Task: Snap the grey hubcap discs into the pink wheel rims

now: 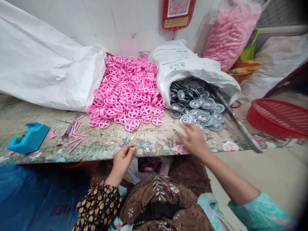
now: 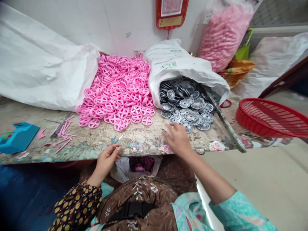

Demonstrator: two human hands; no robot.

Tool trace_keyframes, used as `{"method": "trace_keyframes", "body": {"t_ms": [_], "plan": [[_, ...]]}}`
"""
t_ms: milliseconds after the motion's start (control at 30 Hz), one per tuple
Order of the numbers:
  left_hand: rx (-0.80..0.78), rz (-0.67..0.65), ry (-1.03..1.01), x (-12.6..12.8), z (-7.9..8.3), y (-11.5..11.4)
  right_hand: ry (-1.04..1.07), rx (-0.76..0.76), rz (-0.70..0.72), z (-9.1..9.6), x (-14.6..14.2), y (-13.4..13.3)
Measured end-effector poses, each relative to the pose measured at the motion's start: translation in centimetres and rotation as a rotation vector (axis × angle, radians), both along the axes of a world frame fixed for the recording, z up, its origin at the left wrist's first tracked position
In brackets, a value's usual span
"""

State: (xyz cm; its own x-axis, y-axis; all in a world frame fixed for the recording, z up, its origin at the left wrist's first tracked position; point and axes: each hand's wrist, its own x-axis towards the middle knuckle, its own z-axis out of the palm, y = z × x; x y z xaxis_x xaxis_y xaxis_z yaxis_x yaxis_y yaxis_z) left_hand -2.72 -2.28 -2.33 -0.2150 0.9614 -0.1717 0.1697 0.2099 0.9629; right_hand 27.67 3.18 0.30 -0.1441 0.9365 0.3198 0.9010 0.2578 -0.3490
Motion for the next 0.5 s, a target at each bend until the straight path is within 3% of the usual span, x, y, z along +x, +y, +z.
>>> {"method": "trace_keyframes", "body": {"t_ms": [100,167,233,300,433,500], "plan": [[0.017,0.042,-0.022,-0.4,0.1,1.0,-0.054,0.082,-0.528,0.1,6.8,4.2],[-0.007,0.048,-0.030,-0.3,0.0,1.6,-0.033,0.025,-0.664,-0.1,9.8,6.5],[-0.026,0.051,-0.010,-0.1,-0.2,2.3,-0.013,-0.091,-0.643,-0.6,10.6,8.0],[0.005,0.054,0.058,-0.1,-0.5,3.1,-0.021,-0.162,-0.563,-1.4,9.5,8.7],[0.232,0.076,0.476,-0.8,-0.4,5.5,-0.086,-0.128,-0.402,-2.9,4.1,8.6],[0.273,0.082,0.702,-1.0,-0.1,6.9,-0.091,-0.128,-0.345,-3.3,1.4,8.3]]}}
